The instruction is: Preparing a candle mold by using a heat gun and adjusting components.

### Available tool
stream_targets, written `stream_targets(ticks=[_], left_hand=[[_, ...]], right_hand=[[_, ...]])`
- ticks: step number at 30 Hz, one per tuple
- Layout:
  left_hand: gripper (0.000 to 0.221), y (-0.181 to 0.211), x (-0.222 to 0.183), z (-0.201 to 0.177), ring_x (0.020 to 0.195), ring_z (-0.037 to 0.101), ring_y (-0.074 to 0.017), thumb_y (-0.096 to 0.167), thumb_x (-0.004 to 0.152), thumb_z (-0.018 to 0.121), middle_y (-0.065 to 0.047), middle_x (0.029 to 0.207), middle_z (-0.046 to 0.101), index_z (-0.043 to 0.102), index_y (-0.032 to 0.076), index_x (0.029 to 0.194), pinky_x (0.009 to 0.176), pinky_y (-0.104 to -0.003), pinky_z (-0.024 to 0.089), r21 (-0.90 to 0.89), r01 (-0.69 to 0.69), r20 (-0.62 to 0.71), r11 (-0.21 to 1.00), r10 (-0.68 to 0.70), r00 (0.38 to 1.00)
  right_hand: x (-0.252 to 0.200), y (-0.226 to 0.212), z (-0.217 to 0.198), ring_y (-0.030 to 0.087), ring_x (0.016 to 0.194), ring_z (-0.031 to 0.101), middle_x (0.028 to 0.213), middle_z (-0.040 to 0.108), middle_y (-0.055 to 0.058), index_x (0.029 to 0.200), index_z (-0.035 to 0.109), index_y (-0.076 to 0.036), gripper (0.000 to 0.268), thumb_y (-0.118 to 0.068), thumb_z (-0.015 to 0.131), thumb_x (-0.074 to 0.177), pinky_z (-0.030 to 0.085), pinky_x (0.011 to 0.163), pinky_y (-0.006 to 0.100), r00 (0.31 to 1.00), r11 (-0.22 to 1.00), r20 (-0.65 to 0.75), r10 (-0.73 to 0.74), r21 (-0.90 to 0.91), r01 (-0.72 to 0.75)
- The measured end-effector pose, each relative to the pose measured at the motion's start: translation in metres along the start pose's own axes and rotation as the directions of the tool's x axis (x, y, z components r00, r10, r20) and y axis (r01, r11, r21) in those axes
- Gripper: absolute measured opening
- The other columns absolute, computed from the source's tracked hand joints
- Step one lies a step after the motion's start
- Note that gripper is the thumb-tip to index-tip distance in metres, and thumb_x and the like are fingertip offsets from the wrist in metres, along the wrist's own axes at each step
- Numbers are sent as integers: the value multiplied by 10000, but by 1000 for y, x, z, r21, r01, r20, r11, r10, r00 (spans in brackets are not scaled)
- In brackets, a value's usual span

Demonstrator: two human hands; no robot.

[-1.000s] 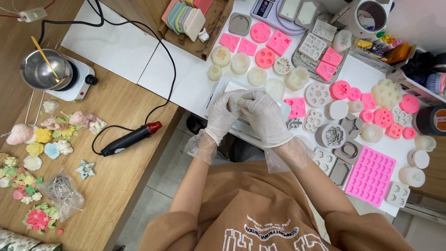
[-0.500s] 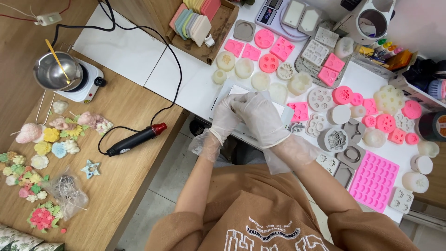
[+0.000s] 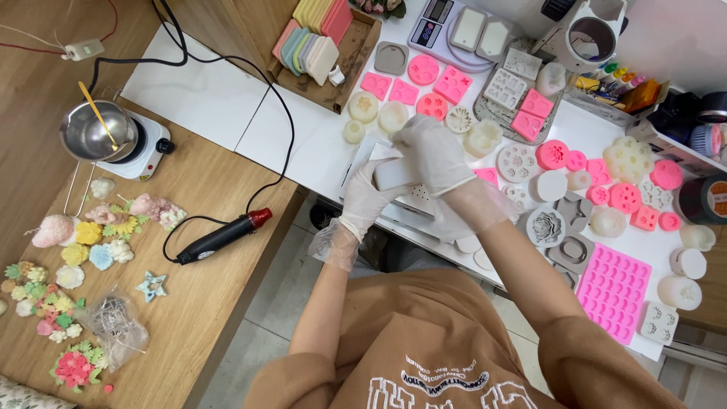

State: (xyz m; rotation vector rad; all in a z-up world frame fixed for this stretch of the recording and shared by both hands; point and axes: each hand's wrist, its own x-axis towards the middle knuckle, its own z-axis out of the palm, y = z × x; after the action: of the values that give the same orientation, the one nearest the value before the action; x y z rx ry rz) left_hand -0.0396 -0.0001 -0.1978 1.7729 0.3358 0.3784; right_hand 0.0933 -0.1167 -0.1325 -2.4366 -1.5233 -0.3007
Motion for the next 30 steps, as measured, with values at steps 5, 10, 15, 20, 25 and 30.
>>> stream_targets(ticks=[5, 10, 15, 20, 25, 30], left_hand=[[913, 7, 3, 2, 1135, 672, -203, 243, 640, 959, -101, 1245, 687, 535, 32, 1420, 978, -333, 561, -197, 7, 8, 980, -6, 1000], [981, 29, 6, -1, 1144, 639, -188, 233, 611, 997, -123, 1243, 686, 491, 27, 1426, 982, -334, 520, 27, -106, -6, 994, 106, 994], [646, 20, 6, 3, 1022, 704, -143, 239, 723, 946, -72, 1158, 747, 673, 92, 1290, 891, -299, 593, -75, 95, 89, 993, -88, 992], [497, 19, 3, 6, 968, 708, -132, 219, 746, 934, -53, 1089, 759, 712, 88, 1170, 867, -300, 593, -72, 75, 52, 995, -71, 996], [518, 17, -3, 7, 995, 707, -122, 212, 748, 931, -44, 1113, 751, 702, 95, 1197, 882, -295, 586, -61, 60, 31, 996, -58, 998], [534, 11, -4, 7, 1059, 685, -112, 178, 754, 932, -26, 1163, 739, 697, 105, 1227, 934, -288, 580, -198, 102, 36, 975, -97, 995]], right_hand=[[-16, 4, -87, 261, 888, 686, 967, 723, 116, 1058, 809, -107, 175, -191, 786, 906, 558, 793, 379, 938, 869, 23, 347, 368, -330], [-50, -11, -81, 225, 897, 691, 990, 726, 80, 1080, 796, -94, 189, -150, 790, 900, 556, 764, 340, 899, 755, 102, 426, 507, -416], [-61, -24, -40, 252, 903, 692, 1010, 708, 110, 1073, 771, -52, 220, -123, 785, 864, 568, 771, 337, 939, 786, 125, 320, 518, -337], [-46, -12, -29, 284, 921, 693, 994, 718, 118, 1052, 774, -56, 178, -95, 755, 880, 561, 808, 382, 915, 798, -3, 403, 490, -350], [-23, 6, -18, 308, 871, 674, 928, 715, 135, 998, 797, -63, 146, -114, 778, 863, 535, 767, 415, 931, 853, 6, 364, 399, -336], [-19, 20, -48, 276, 877, 688, 918, 735, 106, 992, 797, -66, 108, -130, 779, 906, 537, 803, 398, 904, 787, -6, 428, 493, -370]])
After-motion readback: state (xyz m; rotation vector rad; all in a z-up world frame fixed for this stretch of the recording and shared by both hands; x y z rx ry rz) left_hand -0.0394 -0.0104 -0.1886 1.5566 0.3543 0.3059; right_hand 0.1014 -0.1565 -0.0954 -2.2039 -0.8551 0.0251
